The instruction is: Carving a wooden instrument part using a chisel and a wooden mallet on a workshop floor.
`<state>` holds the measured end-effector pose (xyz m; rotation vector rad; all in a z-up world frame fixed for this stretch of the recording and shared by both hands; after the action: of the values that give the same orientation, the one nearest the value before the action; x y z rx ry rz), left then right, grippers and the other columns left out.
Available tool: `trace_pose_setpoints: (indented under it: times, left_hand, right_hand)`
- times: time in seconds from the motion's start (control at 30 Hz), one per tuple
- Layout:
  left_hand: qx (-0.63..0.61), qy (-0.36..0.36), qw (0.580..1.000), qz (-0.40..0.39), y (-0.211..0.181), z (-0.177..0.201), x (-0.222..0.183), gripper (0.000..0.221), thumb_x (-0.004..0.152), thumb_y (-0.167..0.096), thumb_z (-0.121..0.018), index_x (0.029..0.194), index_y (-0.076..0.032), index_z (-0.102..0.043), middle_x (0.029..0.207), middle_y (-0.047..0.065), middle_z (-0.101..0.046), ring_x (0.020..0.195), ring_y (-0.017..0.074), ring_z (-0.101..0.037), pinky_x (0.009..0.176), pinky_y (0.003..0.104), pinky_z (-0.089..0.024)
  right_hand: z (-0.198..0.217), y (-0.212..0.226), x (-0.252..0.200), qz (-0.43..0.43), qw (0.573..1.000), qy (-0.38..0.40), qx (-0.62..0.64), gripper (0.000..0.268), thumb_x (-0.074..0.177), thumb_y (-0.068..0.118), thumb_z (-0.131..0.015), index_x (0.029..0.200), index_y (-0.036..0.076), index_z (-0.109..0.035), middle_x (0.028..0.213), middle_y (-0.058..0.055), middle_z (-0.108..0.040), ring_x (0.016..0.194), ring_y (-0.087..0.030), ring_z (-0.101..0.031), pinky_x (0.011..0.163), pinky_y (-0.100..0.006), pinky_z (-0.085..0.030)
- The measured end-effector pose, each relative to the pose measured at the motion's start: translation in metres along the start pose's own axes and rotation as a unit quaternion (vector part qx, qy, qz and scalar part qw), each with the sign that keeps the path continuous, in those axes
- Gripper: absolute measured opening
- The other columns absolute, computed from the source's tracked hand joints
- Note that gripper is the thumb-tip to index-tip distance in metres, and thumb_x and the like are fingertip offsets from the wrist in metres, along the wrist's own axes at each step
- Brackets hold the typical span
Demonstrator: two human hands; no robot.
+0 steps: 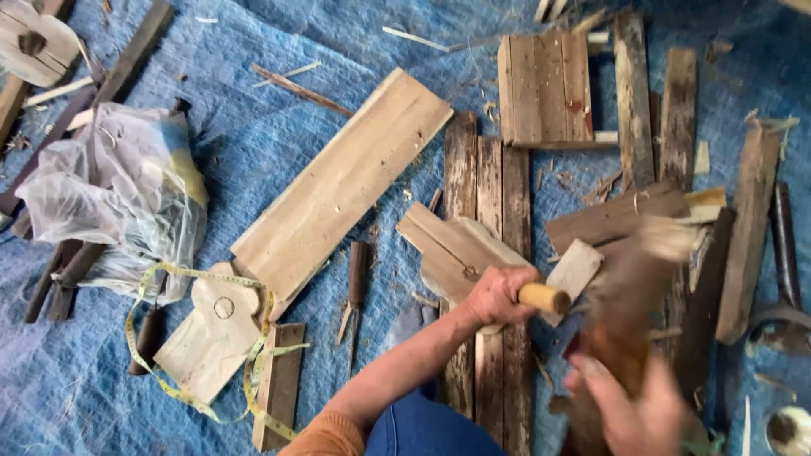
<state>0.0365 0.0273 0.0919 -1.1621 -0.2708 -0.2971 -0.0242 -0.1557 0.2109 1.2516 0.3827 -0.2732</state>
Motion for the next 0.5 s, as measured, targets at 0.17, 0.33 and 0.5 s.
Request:
trace_pose_setpoints:
  times: [0.17,0.33,0.5]
  left_hand:
    - [-0.007,0.0,0.999,0.054,0.037,-0.029,-0.014,0.027,0.071,-0.035,-0.075,0.088,-0.025,-0.057,0.077,-0.002,-0.067,0.079,0.0245,-0.072,0.072,0.037,-0.058]
    - [-0.005,-0.005,1.0,0.025,0.014,-0.013,-0.004,0.021,0.073,-0.024,-0.074,0.085,-0.019,-0.058,0.077,0.0,-0.067,0.07,0.0215,-0.066,0.065,0.034,-0.054]
    - [0.032,-0.006,0.999,0.006,0.008,-0.004,-0.004,0.02,0.073,-0.015,-0.074,0.079,-0.015,-0.055,0.071,-0.002,-0.063,0.058,0.0166,-0.058,0.056,0.031,-0.046]
  right_hand:
    - [0.064,-0.051,-0.017,0.01,0.983,-0.05,-0.175,0.05,0.075,0.008,-0.065,0.124,0.001,-0.058,0.101,-0.025,-0.073,0.085,-0.039,-0.074,0.083,-0.051,-0.062]
    - [0.053,-0.154,0.028,-0.118,0.873,-0.126,-0.457,0.079,0.07,0.06,-0.07,0.14,0.024,-0.06,0.126,-0.024,-0.066,0.109,-0.049,-0.063,0.097,-0.061,-0.047]
    - [-0.003,-0.038,0.001,-0.095,0.994,-0.055,-0.019,0.034,0.091,0.004,-0.067,0.119,-0.013,-0.061,0.082,-0.027,-0.069,0.063,-0.036,-0.066,0.059,-0.044,-0.053]
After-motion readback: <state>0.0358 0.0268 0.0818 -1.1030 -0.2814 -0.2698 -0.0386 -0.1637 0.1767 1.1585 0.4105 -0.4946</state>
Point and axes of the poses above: each hand's wrist, its own x-axis towards the middle knuckle, its own z-axis out of the back of the hand, y = z × x, the point moved 8 cm from there along x, towards the middle knuckle
